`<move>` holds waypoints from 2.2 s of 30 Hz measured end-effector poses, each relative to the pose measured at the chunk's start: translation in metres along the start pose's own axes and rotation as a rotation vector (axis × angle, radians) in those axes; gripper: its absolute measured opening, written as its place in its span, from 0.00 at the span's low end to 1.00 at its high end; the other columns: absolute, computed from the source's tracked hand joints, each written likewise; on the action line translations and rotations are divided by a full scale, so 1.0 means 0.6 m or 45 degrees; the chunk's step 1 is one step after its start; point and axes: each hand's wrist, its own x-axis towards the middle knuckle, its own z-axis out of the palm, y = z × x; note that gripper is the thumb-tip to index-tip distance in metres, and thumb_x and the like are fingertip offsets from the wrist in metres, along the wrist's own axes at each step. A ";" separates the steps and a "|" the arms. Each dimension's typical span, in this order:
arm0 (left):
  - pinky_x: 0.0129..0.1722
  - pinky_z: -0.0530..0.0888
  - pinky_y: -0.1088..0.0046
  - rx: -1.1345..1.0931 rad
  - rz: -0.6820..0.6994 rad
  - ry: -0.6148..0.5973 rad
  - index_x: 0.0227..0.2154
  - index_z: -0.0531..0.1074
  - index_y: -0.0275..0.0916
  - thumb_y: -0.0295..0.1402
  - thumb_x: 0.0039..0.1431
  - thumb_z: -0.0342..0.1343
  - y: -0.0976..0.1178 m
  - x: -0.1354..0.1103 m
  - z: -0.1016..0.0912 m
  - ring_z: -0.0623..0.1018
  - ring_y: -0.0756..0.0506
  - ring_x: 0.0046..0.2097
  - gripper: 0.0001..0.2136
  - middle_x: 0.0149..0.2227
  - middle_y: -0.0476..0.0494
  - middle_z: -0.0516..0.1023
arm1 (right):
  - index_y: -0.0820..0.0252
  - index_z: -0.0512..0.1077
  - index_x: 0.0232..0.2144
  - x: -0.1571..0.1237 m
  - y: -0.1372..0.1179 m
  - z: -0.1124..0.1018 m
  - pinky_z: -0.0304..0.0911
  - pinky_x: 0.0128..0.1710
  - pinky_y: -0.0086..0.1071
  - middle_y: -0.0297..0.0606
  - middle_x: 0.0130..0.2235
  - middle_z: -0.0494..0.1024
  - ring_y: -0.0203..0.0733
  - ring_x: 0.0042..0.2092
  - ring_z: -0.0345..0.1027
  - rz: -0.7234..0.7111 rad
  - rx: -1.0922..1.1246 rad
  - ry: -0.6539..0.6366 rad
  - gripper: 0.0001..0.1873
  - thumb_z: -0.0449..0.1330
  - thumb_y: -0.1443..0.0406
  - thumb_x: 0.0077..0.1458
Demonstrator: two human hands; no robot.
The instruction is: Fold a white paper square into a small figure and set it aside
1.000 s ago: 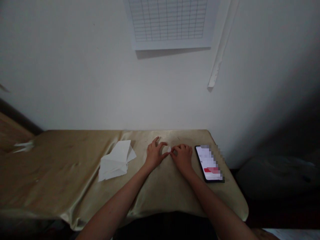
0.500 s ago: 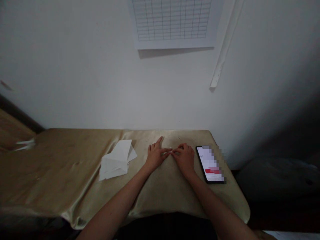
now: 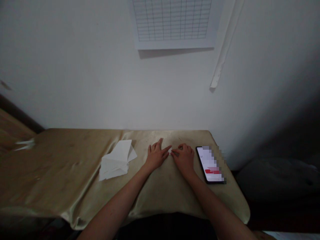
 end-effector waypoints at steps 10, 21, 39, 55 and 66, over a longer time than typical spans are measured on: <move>0.67 0.51 0.39 0.038 -0.039 -0.035 0.62 0.66 0.55 0.45 0.65 0.53 -0.006 0.006 0.004 0.58 0.32 0.69 0.23 0.71 0.39 0.54 | 0.42 0.80 0.47 -0.003 -0.002 0.007 0.56 0.55 0.52 0.45 0.50 0.71 0.55 0.53 0.60 -0.028 -0.103 -0.045 0.14 0.62 0.58 0.59; 0.66 0.50 0.39 -0.059 -0.046 -0.057 0.57 0.72 0.57 0.43 0.64 0.56 -0.003 0.003 -0.008 0.59 0.34 0.68 0.18 0.68 0.41 0.59 | 0.48 0.80 0.46 -0.001 0.009 0.013 0.58 0.55 0.47 0.44 0.50 0.72 0.53 0.54 0.60 -0.044 -0.039 -0.068 0.13 0.62 0.58 0.59; 0.66 0.53 0.41 -0.317 -0.058 0.106 0.40 0.79 0.48 0.35 0.60 0.62 0.004 0.001 -0.009 0.67 0.39 0.63 0.06 0.63 0.45 0.67 | 0.48 0.79 0.47 0.004 0.021 0.009 0.59 0.55 0.50 0.44 0.50 0.73 0.54 0.55 0.59 -0.089 0.139 -0.055 0.14 0.59 0.63 0.60; 0.66 0.56 0.47 -0.484 -0.096 0.184 0.35 0.80 0.45 0.33 0.56 0.66 0.006 0.005 -0.013 0.68 0.40 0.62 0.03 0.61 0.44 0.70 | 0.55 0.79 0.34 0.008 0.015 0.001 0.58 0.58 0.48 0.43 0.47 0.75 0.51 0.55 0.60 -0.150 0.395 -0.042 0.07 0.61 0.62 0.59; 0.66 0.56 0.46 -0.441 -0.072 0.122 0.37 0.82 0.50 0.34 0.57 0.65 0.010 0.003 -0.015 0.68 0.39 0.62 0.05 0.61 0.46 0.69 | 0.53 0.80 0.34 0.010 0.018 -0.004 0.57 0.59 0.50 0.43 0.48 0.75 0.52 0.56 0.58 -0.116 0.400 -0.086 0.08 0.61 0.60 0.59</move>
